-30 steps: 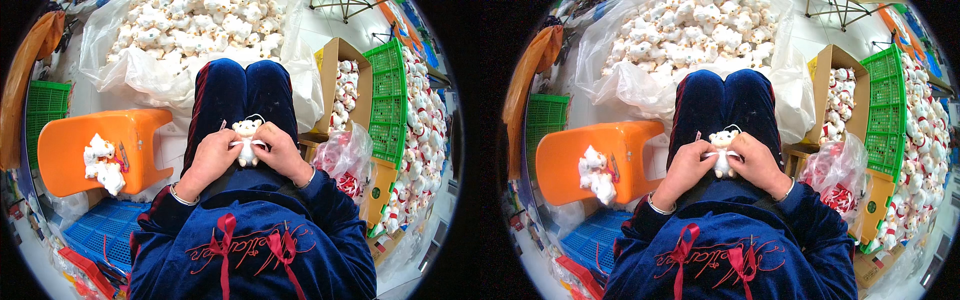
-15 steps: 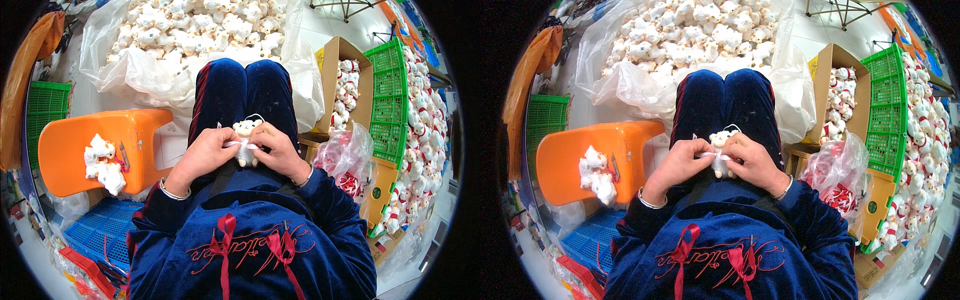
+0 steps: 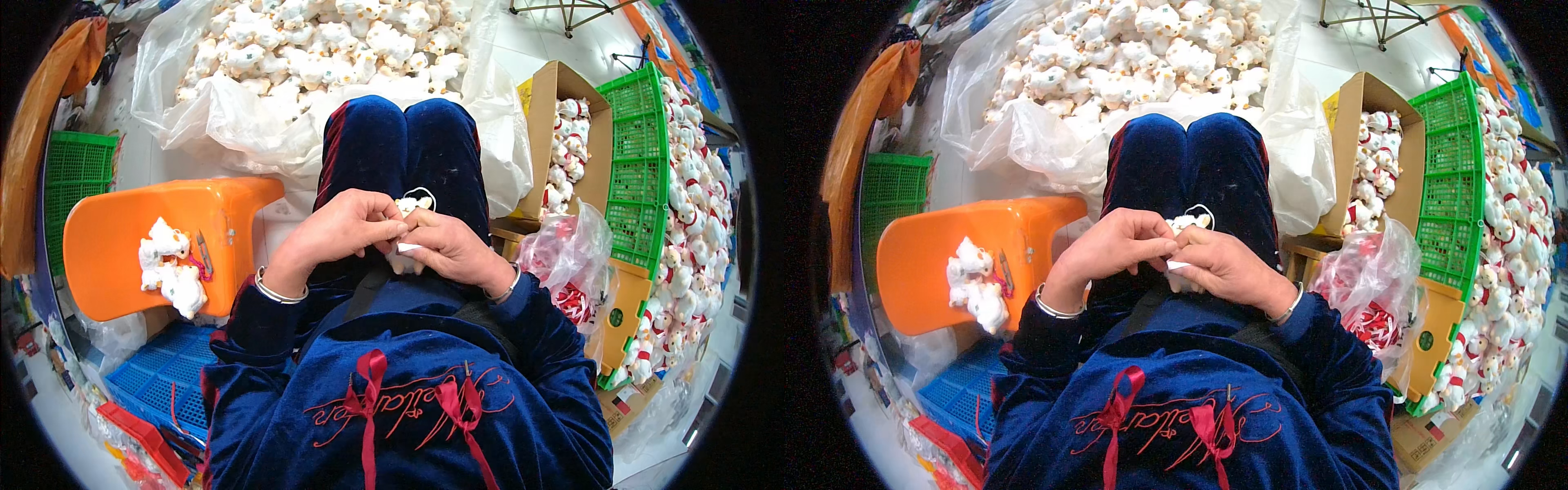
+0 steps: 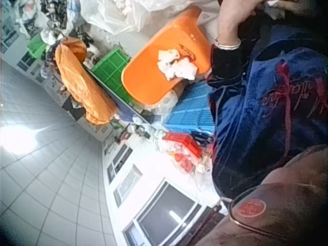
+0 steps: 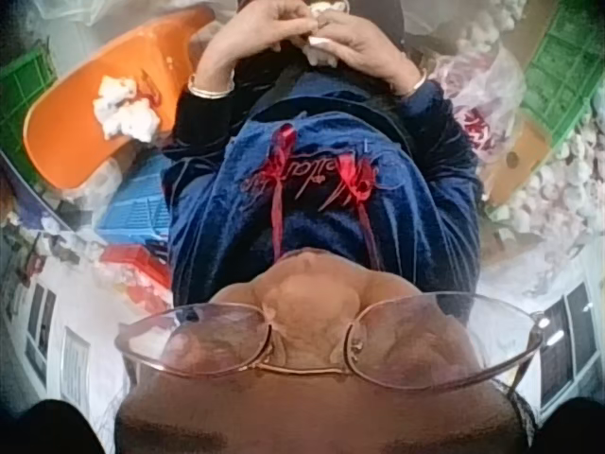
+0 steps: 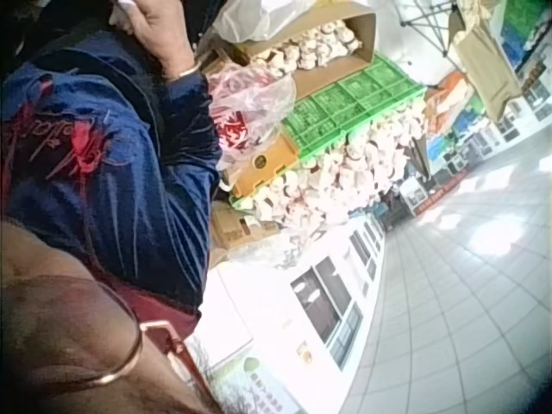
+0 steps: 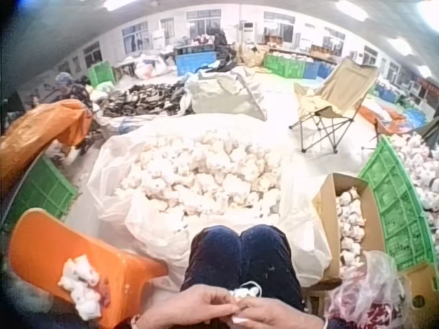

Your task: The person sits on the floor and ties red ribbons around the necks of small white plush toys. They pick up each toy, wrap the ribbon, and tie a bow, then place the finished toy aside.

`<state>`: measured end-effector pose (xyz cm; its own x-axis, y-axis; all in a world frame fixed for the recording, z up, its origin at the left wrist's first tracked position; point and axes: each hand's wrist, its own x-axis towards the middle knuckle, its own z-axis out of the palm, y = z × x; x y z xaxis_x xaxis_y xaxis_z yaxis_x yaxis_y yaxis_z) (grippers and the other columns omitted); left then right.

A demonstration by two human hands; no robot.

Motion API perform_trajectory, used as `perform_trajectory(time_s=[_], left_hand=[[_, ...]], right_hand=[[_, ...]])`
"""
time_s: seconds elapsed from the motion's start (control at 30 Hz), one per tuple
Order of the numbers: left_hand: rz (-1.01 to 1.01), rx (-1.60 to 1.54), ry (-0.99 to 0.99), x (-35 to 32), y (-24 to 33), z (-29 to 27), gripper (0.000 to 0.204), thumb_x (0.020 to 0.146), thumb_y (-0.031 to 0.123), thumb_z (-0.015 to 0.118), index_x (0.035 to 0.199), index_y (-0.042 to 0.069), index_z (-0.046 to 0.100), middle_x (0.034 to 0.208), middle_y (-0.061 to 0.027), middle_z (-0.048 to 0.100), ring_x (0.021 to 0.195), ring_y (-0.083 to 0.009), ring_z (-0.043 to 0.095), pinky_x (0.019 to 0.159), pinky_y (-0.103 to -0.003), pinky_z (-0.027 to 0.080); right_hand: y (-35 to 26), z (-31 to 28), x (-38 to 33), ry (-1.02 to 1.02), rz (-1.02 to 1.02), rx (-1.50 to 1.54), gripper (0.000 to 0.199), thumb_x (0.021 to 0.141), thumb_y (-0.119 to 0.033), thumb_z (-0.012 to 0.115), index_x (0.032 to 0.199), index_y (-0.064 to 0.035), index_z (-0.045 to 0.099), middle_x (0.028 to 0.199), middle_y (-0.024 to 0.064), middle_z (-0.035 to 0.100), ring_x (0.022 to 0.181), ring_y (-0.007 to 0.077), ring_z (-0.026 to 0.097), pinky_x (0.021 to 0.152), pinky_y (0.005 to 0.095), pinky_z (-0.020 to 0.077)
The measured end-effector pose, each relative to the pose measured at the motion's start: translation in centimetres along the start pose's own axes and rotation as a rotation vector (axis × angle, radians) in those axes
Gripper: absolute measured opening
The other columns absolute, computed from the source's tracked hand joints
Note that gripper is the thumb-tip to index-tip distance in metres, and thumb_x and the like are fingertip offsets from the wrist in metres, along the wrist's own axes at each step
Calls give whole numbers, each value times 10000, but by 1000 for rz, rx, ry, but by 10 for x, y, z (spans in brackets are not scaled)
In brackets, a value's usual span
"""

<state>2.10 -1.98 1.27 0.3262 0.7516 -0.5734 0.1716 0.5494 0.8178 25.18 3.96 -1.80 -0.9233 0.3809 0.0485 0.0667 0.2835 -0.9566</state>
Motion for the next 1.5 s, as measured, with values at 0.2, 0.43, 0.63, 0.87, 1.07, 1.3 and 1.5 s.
perform_trajectory(time_s=[0.2, 0.43, 0.63, 0.87, 1.07, 1.3, 1.5], left_hand=[[98, -224, 227, 1, -33, 21, 197, 1044, 188, 565, 1153, 40, 636, 1028, -48, 751, 814, -86, 714, 545, -197, 482], [429, -10, 393, 5, -50, 53, 130, 928, 33, 683, 1055, 3, 680, 960, -37, 683, 793, -76, 633, 729, -226, 504], [518, 114, 526, 15, -45, 63, 157, 902, 118, 735, 995, 0, 692, 871, -68, 638, 668, -129, 607, 630, -275, 499], [435, -8, 582, 14, -44, 71, 105, 947, 98, 679, 969, -4, 684, 792, -54, 644, 719, -104, 621, 646, -263, 494], [366, -223, 548, 16, -62, 70, 197, 1027, 142, 579, 919, 10, 678, 787, -12, 651, 707, -78, 605, 626, -244, 492], [355, -83, 612, 3, -67, 69, 221, 1018, 145, 590, 943, -33, 699, 877, -80, 660, 700, -106, 624, 610, -258, 492], [238, 146, 628, -21, -55, 60, 145, 920, 135, 688, 903, -8, 700, 849, -103, 666, 719, -212, 665, 664, -339, 527]], right_hand=[[0, -4, -6, 159, 88, 144, 199, 1034, -144, 604, 1150, -41, 728, 1000, 61, 613, 867, 173, 595, 767, 309, 492], [-3, -14, -1, 164, 40, 71, 208, 1038, -159, 585, 949, -5, 692, 826, 73, 608, 753, 185, 584, 703, 318, 479], [-15, -31, 17, 15, 105, -15, 257, 1027, -183, 604, 859, 4, 653, 776, 96, 601, 677, 208, 594, 649, 342, 477], [-18, -31, 18, 48, 149, -35, 227, 1006, -191, 602, 879, -15, 670, 808, 121, 623, 727, 233, 602, 692, 354, 470], [-13, -24, 2, 384, 113, 243, 334, 1067, -235, 524, 938, 21, 697, 837, 51, 632, 775, 142, 564, 704, 303, 442], [-20, -11, -2, 338, 331, -208, 206, 982, -175, 656, 992, 30, 666, 870, 113, 657, 717, 220, 613, 682, 326, 500], [-30, -5, 0, 141, 402, -368, 227, 881, -187, 762, 976, -12, 652, 840, 177, 697, 797, 332, 710, 675, 411, 534]])
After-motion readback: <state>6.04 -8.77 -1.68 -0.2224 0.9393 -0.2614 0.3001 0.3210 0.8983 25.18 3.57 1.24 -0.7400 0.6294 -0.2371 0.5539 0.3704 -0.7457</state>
